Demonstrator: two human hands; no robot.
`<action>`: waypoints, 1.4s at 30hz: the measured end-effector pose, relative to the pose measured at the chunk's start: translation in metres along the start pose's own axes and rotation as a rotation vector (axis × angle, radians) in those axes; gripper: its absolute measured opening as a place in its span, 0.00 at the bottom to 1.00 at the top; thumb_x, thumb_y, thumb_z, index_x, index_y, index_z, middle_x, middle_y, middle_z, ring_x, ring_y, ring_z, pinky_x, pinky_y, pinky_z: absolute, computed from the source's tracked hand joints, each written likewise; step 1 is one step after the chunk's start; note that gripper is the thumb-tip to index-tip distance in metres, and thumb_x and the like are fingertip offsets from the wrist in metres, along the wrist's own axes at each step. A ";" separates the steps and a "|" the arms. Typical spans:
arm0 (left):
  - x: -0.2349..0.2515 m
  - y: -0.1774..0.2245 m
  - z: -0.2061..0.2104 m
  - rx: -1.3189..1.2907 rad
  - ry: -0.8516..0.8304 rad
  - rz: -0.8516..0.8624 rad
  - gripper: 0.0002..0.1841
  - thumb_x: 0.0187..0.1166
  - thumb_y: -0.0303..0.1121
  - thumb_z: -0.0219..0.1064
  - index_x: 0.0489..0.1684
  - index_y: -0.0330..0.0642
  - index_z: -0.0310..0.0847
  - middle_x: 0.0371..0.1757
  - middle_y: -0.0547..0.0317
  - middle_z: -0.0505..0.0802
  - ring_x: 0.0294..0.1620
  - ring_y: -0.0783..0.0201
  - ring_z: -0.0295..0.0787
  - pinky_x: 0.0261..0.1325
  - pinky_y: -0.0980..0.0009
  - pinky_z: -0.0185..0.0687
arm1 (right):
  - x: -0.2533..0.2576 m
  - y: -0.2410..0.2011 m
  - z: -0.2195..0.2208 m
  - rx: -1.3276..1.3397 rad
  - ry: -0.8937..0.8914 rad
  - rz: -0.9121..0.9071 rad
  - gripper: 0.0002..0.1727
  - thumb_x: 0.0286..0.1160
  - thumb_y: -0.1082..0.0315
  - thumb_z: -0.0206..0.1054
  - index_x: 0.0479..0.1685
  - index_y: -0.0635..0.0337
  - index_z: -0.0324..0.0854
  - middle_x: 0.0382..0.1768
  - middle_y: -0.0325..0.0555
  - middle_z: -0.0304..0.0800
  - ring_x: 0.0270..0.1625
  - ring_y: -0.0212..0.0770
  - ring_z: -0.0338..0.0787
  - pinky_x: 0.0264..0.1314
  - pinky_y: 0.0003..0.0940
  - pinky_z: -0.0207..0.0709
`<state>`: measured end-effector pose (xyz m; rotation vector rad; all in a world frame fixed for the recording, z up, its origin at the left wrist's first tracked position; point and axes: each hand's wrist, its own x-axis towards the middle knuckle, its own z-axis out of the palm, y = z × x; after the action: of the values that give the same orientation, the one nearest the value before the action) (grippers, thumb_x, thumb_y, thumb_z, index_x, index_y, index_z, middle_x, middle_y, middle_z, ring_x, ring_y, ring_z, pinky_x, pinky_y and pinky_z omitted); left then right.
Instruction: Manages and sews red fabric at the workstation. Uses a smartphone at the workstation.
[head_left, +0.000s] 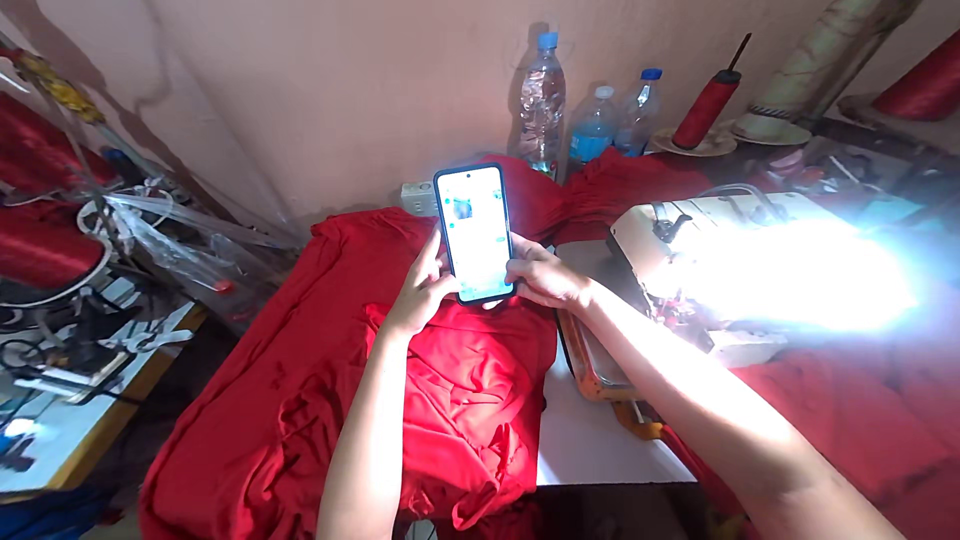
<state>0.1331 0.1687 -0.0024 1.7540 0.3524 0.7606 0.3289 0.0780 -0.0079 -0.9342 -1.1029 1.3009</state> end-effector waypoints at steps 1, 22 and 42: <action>0.000 0.000 0.000 -0.004 -0.002 -0.001 0.49 0.67 0.16 0.50 0.96 0.47 0.31 0.73 0.52 0.84 0.55 0.68 0.92 0.55 0.69 0.89 | 0.000 0.000 0.000 -0.001 0.002 -0.002 0.36 0.73 0.86 0.42 0.84 0.53 0.57 0.59 0.47 0.86 0.50 0.41 0.93 0.47 0.43 0.91; -0.002 0.003 -0.002 -0.026 -0.039 0.007 0.51 0.65 0.12 0.49 0.96 0.49 0.28 0.72 0.53 0.85 0.56 0.68 0.92 0.57 0.67 0.90 | -0.004 -0.007 0.003 -0.019 0.011 0.014 0.37 0.71 0.86 0.44 0.84 0.54 0.57 0.56 0.45 0.86 0.47 0.37 0.93 0.45 0.39 0.91; -0.002 -0.002 0.000 0.083 0.022 0.035 0.46 0.73 0.18 0.55 0.96 0.44 0.35 0.76 0.49 0.81 0.59 0.68 0.90 0.59 0.68 0.88 | -0.004 -0.005 0.003 -0.036 0.016 -0.003 0.39 0.70 0.88 0.55 0.85 0.53 0.57 0.58 0.46 0.86 0.48 0.39 0.93 0.45 0.38 0.91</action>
<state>0.1316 0.1682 -0.0044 1.8347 0.3735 0.8015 0.3273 0.0729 -0.0022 -0.9670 -1.1185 1.2727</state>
